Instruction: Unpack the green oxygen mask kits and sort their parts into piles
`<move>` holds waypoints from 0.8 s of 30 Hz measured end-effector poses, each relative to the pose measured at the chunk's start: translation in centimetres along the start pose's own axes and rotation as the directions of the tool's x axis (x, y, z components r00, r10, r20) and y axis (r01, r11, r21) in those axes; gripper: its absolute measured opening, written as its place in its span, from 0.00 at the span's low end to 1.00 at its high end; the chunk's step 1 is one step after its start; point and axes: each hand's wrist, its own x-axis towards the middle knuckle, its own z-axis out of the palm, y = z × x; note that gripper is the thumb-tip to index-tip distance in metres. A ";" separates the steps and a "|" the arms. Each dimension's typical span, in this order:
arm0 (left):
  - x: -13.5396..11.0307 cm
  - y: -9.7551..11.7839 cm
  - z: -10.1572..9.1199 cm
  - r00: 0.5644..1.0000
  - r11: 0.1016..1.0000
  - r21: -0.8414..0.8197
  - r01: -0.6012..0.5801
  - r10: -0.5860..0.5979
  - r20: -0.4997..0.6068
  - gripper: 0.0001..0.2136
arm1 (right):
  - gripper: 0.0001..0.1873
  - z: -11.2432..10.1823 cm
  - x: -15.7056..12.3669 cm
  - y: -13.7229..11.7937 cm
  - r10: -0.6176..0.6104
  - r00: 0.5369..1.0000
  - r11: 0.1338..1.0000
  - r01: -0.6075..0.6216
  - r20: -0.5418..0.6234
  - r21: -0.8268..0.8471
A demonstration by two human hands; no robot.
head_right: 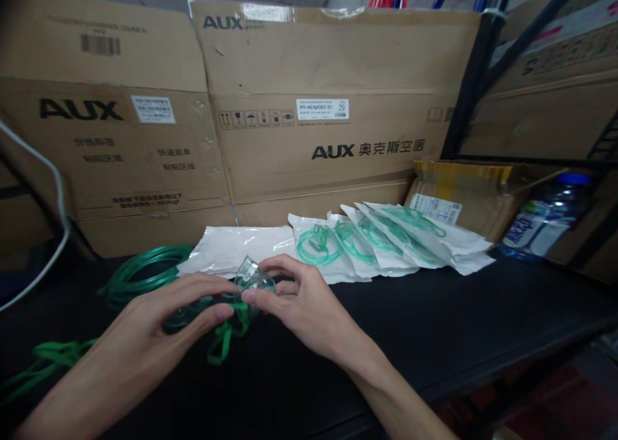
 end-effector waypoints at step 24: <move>-1.1 -2.2 -4.3 0.964 0.941 0.213 0.265 -0.265 -0.028 0.17 | 0.21 -0.7 -0.3 -0.8 -0.028 0.998 0.994 0.021 -0.060 -0.103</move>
